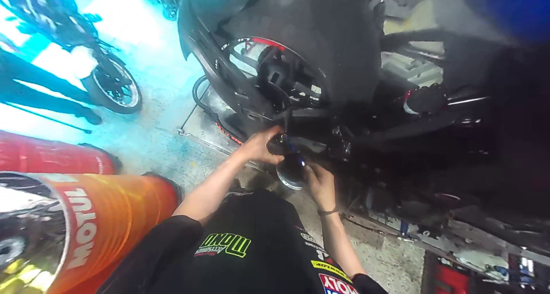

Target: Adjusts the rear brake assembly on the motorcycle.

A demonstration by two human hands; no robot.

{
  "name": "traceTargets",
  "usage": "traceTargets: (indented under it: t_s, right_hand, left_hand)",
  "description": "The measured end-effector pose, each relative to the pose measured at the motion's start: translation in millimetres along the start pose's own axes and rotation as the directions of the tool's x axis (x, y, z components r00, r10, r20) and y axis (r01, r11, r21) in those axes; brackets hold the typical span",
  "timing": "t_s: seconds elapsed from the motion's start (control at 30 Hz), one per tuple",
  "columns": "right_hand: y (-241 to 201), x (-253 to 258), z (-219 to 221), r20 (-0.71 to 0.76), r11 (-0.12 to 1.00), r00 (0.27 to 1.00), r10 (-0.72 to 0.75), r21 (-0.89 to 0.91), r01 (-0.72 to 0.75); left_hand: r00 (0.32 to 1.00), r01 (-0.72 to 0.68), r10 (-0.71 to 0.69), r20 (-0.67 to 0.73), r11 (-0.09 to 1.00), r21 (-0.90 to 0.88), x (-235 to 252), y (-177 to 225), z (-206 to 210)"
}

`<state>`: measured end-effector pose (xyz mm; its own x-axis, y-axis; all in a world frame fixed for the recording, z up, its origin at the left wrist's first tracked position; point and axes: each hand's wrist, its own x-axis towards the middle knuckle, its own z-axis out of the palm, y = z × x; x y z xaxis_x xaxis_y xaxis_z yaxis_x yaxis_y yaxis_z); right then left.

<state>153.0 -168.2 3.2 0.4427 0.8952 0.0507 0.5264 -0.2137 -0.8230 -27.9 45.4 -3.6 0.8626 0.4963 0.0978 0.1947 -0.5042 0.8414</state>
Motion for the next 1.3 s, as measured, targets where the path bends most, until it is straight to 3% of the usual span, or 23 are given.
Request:
traceTargets:
  t_s: [0.07, 0.17, 0.3, 0.37, 0.47, 0.6, 0.7, 0.83, 0.97, 1.13, 1.2, 1.3]
  right_hand:
    - [-15.5, 19.2, 8.0, -0.023, 0.997, 0.998, -0.054, 0.057, 0.055]
    - [-11.8, 18.6, 22.2, -0.015, 0.996, 0.997, -0.073, -0.055, 0.072]
    - [-5.6, 8.3, -4.5, -0.02, 0.985, 0.994, -0.104, -0.137, 0.1]
    - [-14.3, 11.5, 9.0, -0.055, 0.988, 0.99, -0.131, -0.091, 0.126]
    - [-7.2, 11.7, 22.6, -0.06, 0.975, 0.987, -0.148, -0.175, 0.135]
    - [6.7, -0.8, -3.8, -0.028, 0.934, 0.994, -0.109, -0.345, 0.093]
    - [4.0, 15.5, -11.3, -0.013, 0.862, 0.975, -0.223, -0.469, 0.191]
    - [-8.9, 17.9, -40.4, 0.041, 0.809, 0.951, -0.308, -0.514, 0.284]
    - [-22.8, 35.6, -12.0, 0.062, 0.762, 0.963, -0.261, -0.599, 0.245]
    - [15.8, 6.9, -15.9, -0.062, 0.826, 0.991, -0.118, -0.561, 0.063]
    - [28.2, -0.8, -16.2, -0.084, 0.89, 0.978, -0.191, -0.436, 0.136]
    - [2.6, 10.8, 4.1, -0.065, 0.885, 0.944, -0.325, -0.374, 0.279]
  left_hand:
    - [1.0, 0.014, -0.014, -0.009, 1.0, 0.012, 3.7, 1.7, -1.9]
    - [0.998, 0.057, -0.057, 0.029, 0.998, 0.006, -8.4, 4.7, 4.7]
    - [1.0, 0.024, -0.024, -0.007, 1.0, 0.006, 2.6, 2.4, -1.4]
    - [0.999, 0.049, -0.05, 0.013, 0.999, 0.021, -1.8, 0.9, 3.9]
    - [0.998, 0.054, -0.054, 0.029, 0.998, 0.033, -3.6, -1.2, 0.3]
    - [0.999, 0.032, -0.033, 0.005, 0.999, 0.005, 0.1, -5.7, 3.3]
    - [1.0, 0.007, -0.006, 0.016, 0.998, -0.066, -4.7, -11.2, 2.7]
    - [1.0, 0.006, -0.005, 0.018, 0.999, -0.032, 2.6, -9.7, -3.8]
    - [0.999, 0.04, -0.04, 0.035, 0.999, 0.002, -3.9, -4.6, 6.8]
    - [0.999, 0.023, -0.023, -0.044, 1.0, 0.004, -2.6, -1.1, 3.4]
    - [0.999, 0.029, -0.028, -0.047, 1.0, 0.002, -1.4, -1.6, 4.1]
    - [0.998, 0.056, -0.056, -0.015, 0.998, -0.003, -7.4, -1.2, 2.2]
